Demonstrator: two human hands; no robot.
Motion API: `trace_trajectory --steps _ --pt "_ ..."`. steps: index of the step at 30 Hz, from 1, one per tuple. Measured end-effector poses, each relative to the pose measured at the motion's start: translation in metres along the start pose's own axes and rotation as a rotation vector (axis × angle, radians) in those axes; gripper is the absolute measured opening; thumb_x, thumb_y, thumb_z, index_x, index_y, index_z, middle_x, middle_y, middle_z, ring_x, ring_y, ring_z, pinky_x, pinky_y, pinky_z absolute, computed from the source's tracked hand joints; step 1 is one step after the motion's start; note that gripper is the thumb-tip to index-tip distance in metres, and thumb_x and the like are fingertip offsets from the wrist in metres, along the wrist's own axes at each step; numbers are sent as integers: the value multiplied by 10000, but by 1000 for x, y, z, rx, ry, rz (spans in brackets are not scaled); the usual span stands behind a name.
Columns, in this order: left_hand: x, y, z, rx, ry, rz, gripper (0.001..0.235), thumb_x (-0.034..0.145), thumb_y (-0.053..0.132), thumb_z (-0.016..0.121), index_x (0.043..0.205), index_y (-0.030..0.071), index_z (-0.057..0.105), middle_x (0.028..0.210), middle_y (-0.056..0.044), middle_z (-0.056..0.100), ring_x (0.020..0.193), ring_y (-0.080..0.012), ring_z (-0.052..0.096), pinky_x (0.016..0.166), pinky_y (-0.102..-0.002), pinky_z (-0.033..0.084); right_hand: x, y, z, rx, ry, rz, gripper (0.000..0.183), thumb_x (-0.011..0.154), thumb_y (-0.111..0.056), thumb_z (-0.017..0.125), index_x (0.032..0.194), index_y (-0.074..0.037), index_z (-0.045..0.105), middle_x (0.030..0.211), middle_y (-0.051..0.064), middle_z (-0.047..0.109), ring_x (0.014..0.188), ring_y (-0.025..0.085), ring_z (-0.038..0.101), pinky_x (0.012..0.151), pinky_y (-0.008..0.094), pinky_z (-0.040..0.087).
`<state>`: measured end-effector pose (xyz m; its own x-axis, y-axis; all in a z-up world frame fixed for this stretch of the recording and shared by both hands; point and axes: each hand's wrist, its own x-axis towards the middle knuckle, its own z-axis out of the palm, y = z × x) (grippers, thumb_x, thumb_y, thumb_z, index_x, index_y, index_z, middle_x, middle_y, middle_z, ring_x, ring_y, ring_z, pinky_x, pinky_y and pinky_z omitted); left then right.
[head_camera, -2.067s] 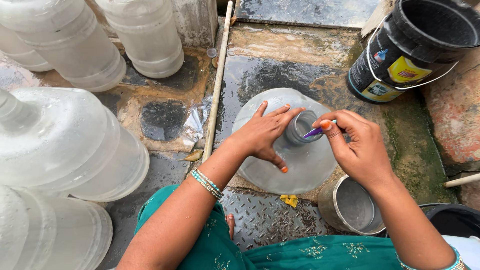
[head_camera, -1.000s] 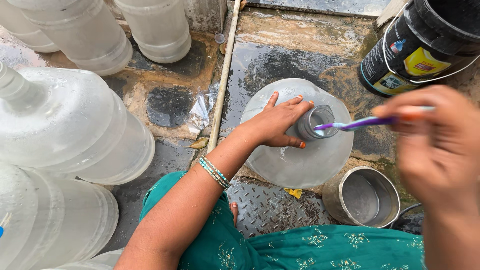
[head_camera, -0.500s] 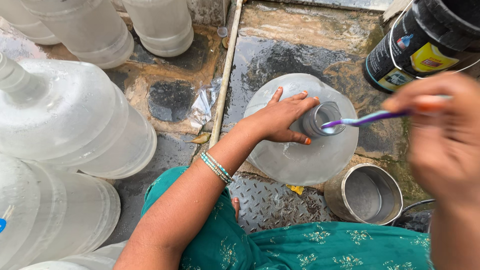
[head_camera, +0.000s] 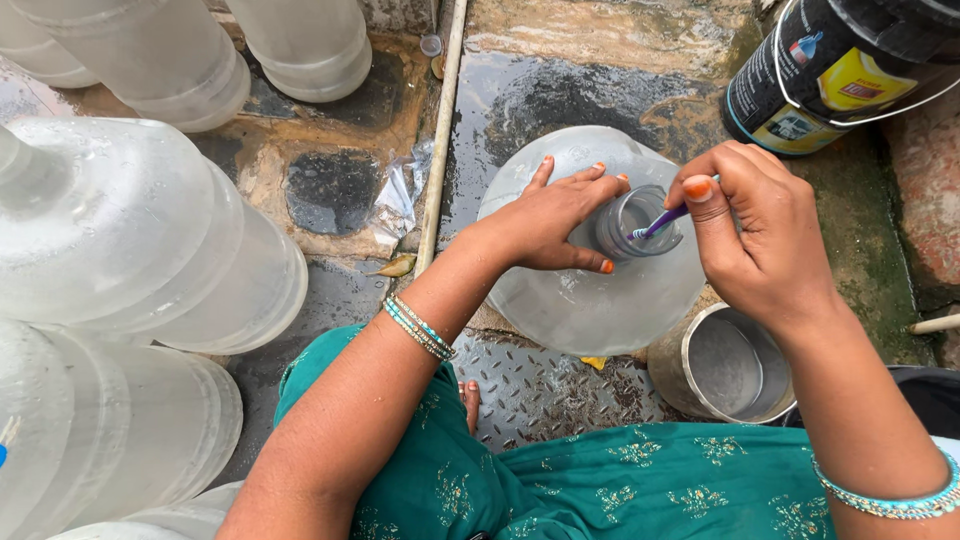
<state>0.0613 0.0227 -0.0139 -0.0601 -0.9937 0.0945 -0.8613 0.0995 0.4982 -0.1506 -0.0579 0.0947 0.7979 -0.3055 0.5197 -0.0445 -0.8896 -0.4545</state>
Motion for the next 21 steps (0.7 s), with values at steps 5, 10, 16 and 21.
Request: trace_trajectory --steps 5,10,16,21 --pt "1 -1 0 8 -10 -2 1056 735 580 837 1550 162 311 1584 -56 425 1536 -265 243 1193 -685 38 0 7 11 21 -41 2 293 1126 -211 540 932 -16 642 908 103 658 871 256 630 779 368 472" --pt "1 1 -1 1 -13 -4 1055 727 567 844 1545 164 313 1583 -43 423 1532 -259 240 1189 -687 32 -1 6 -3 0 13 42 275 1153 -192 526 974 -27 653 916 99 657 798 201 633 729 321 480" --pt "1 1 0 -2 -10 -13 1058 710 559 853 1541 166 328 1582 -49 428 1530 -251 252 1193 -687 37 -9 -37 -50 158 138 -84 218 1269 -148 440 1078 -63 502 965 100 590 861 165 610 838 248 496" --pt "-1 2 -2 0 0 3 1060 723 570 849 1545 157 324 1583 -68 422 1530 -262 252 1190 -684 51 -4 -9 -19 -77 65 -114 243 1136 -169 511 947 -42 595 910 108 652 867 269 611 809 379 468"
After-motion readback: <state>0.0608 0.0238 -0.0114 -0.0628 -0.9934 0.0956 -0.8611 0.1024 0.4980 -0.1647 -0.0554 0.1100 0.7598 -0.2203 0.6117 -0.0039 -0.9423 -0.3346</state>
